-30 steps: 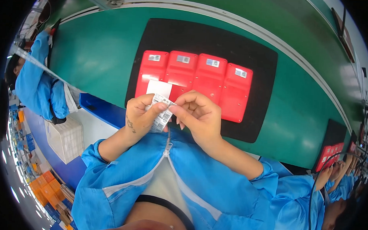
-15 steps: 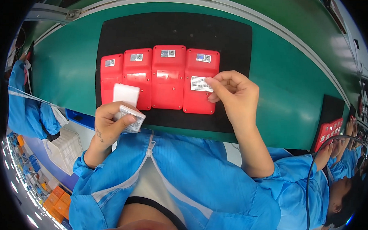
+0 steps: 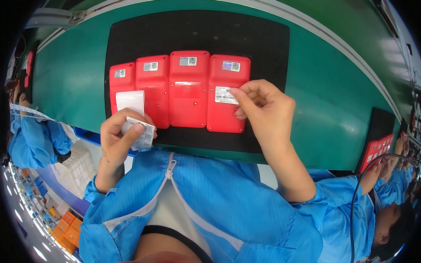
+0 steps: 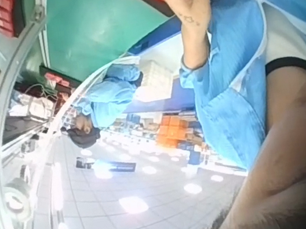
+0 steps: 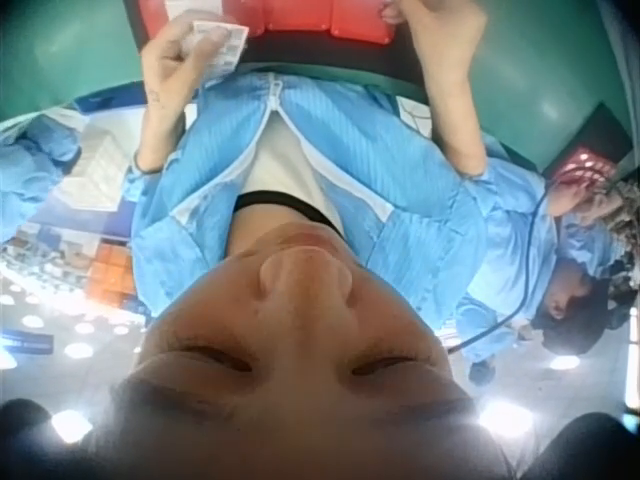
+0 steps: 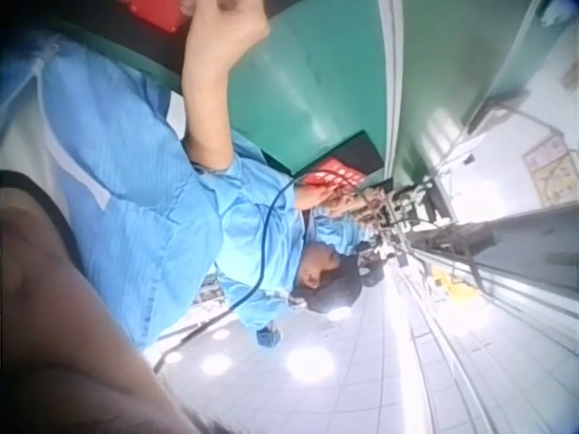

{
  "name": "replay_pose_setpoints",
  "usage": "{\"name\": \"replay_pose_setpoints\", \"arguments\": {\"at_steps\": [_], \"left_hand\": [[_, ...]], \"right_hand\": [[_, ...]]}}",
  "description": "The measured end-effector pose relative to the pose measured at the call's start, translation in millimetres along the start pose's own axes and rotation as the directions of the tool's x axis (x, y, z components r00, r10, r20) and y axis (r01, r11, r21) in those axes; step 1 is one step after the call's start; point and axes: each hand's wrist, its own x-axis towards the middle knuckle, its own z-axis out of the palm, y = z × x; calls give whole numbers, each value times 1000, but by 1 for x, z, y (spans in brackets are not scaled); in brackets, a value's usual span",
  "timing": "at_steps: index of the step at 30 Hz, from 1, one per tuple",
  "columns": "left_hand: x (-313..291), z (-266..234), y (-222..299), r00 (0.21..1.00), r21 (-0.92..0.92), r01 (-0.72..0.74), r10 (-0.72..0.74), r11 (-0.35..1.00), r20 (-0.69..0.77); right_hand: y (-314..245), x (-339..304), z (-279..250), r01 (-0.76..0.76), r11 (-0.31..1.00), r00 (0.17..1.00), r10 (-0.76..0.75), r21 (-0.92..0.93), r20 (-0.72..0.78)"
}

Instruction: The person applies product identification labels to red handheld electronic devices by hand on an assembly line.

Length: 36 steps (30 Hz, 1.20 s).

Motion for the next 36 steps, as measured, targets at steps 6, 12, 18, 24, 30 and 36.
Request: {"name": "replay_pose_setpoints", "arguments": {"at_steps": [6,12,18,24,30,36], "left_hand": [[-2,1,-9,991,-32,127,-128,991,-35],[-5,2,-5,987,-132,161,-163,978,-4],[-25,-12,-25,992,-23,124,-123,992,31],[-71,-78,19,604,103,-84,133,991,-786],[-88,-71,8,781,181,-15,125,983,-612],[-44,-56,-24,974,-215,126,-162,968,-156]], "right_hand": [[-25,1,9,219,717,972,-222,-662,81],[-13,-33,72,2,875,895,-217,484,390],[-16,-28,77,621,761,778,-627,186,-35],[-27,9,59,41,993,985,-59,108,163],[-26,9,64,30,999,986,-33,16,164],[-28,7,70,26,1000,988,-25,-6,151]]}}
